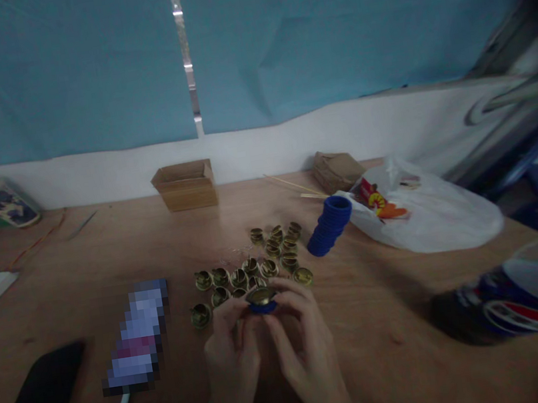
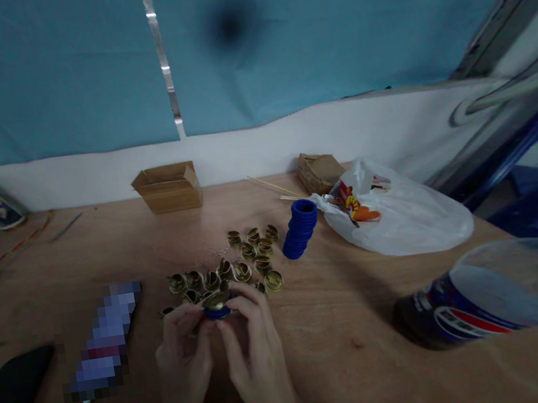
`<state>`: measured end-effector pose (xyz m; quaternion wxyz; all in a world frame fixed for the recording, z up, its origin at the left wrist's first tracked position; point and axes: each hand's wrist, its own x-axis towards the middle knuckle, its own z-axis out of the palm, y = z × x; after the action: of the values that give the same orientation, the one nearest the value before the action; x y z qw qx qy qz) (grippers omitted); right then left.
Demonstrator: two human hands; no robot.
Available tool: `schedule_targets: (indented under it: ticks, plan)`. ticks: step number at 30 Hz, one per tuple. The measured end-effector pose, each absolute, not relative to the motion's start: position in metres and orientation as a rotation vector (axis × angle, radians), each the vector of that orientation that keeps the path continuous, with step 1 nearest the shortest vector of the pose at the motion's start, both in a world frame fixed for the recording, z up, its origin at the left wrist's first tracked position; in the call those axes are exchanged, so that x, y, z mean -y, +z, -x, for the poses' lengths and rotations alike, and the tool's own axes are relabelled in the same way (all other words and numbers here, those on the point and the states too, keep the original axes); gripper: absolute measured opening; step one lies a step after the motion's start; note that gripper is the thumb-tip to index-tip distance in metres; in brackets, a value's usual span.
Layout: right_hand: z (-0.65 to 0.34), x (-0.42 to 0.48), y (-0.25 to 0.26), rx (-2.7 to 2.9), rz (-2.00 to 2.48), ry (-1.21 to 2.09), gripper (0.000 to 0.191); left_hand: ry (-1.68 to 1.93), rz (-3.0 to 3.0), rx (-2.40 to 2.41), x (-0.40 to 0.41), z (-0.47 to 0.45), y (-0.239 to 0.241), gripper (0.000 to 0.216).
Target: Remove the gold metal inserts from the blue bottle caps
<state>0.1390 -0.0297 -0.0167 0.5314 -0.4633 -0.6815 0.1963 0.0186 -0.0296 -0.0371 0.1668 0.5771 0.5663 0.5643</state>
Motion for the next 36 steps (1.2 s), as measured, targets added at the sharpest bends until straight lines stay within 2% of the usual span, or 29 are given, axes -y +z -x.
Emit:
schedule_targets:
  ticks: [8,15,27,30,34,36]
  plan:
    - [-0.138,0.032,-0.023,1.573,1.073,0.606,0.037,1.619,-1.535,-1.496,0.031,-0.019,-0.038,0.022]
    - [-0.141,0.033,-0.019,1.536,1.085,0.575,0.031,1.59,-1.636,-1.378,0.032,-0.021,-0.033,0.026]
    - [-0.142,0.033,-0.015,1.561,1.028,0.534,0.024,1.545,-1.838,-1.44,0.036,-0.017,-0.026,0.027]
    - [-0.141,0.033,-0.014,1.566,1.029,0.505,0.023,1.561,-1.901,-1.39,0.036,-0.018,-0.025,0.019]
    - [-0.139,0.034,-0.014,1.566,1.012,0.503,0.02,1.609,-1.961,-1.373,0.036,-0.017,-0.028,0.023]
    - [-0.139,0.035,-0.015,1.555,1.006,0.55,0.021,1.629,-1.877,-1.439,0.035,-0.016,-0.029,0.019]
